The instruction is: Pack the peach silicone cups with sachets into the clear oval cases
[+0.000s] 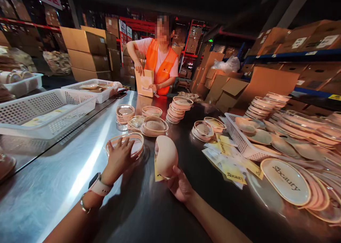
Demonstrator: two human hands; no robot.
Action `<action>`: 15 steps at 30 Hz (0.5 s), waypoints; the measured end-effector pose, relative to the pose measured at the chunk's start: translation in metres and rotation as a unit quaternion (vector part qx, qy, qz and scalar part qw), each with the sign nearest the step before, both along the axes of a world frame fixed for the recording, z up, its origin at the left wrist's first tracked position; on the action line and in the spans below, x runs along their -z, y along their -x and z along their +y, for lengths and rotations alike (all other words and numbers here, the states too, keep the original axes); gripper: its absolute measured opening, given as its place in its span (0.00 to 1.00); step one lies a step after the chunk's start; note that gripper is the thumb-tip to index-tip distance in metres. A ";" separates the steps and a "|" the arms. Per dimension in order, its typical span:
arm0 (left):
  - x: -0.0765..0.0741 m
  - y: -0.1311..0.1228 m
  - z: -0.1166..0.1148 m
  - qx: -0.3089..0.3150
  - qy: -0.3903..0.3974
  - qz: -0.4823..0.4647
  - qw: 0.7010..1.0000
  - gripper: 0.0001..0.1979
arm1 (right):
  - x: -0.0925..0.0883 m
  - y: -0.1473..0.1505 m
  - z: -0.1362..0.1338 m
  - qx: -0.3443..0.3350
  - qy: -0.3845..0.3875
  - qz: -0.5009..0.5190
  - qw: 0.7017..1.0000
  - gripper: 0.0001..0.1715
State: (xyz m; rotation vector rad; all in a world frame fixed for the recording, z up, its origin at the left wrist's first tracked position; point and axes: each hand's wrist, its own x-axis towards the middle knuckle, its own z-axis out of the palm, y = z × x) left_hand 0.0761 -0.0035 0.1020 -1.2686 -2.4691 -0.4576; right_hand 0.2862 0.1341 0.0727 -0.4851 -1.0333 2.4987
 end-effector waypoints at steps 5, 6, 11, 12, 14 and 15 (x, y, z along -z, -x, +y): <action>0.003 0.010 -0.001 0.076 0.006 0.011 0.997 0.22 | -0.001 -0.004 0.008 -0.042 0.016 0.005 0.999 0.40; 0.001 0.010 0.000 0.087 -0.029 0.022 0.996 0.23 | 0.000 -0.004 0.010 -0.038 0.012 -0.006 0.999 0.42; -0.003 -0.003 0.003 0.138 -0.125 0.064 0.981 0.18 | 0.002 -0.004 0.037 0.163 -0.177 -0.050 0.969 0.37; -0.001 -0.008 0.004 0.140 -0.134 0.068 0.979 0.17 | -0.001 -0.006 0.046 0.218 -0.287 -0.038 0.932 0.35; 0.002 -0.020 0.007 0.131 -0.151 0.067 0.978 0.12 | -0.010 -0.012 0.064 0.279 -0.538 -0.006 0.796 0.30; 0.004 -0.027 0.009 0.122 -0.154 0.067 0.978 0.11 | -0.015 -0.015 0.070 0.276 -0.635 0.007 0.722 0.28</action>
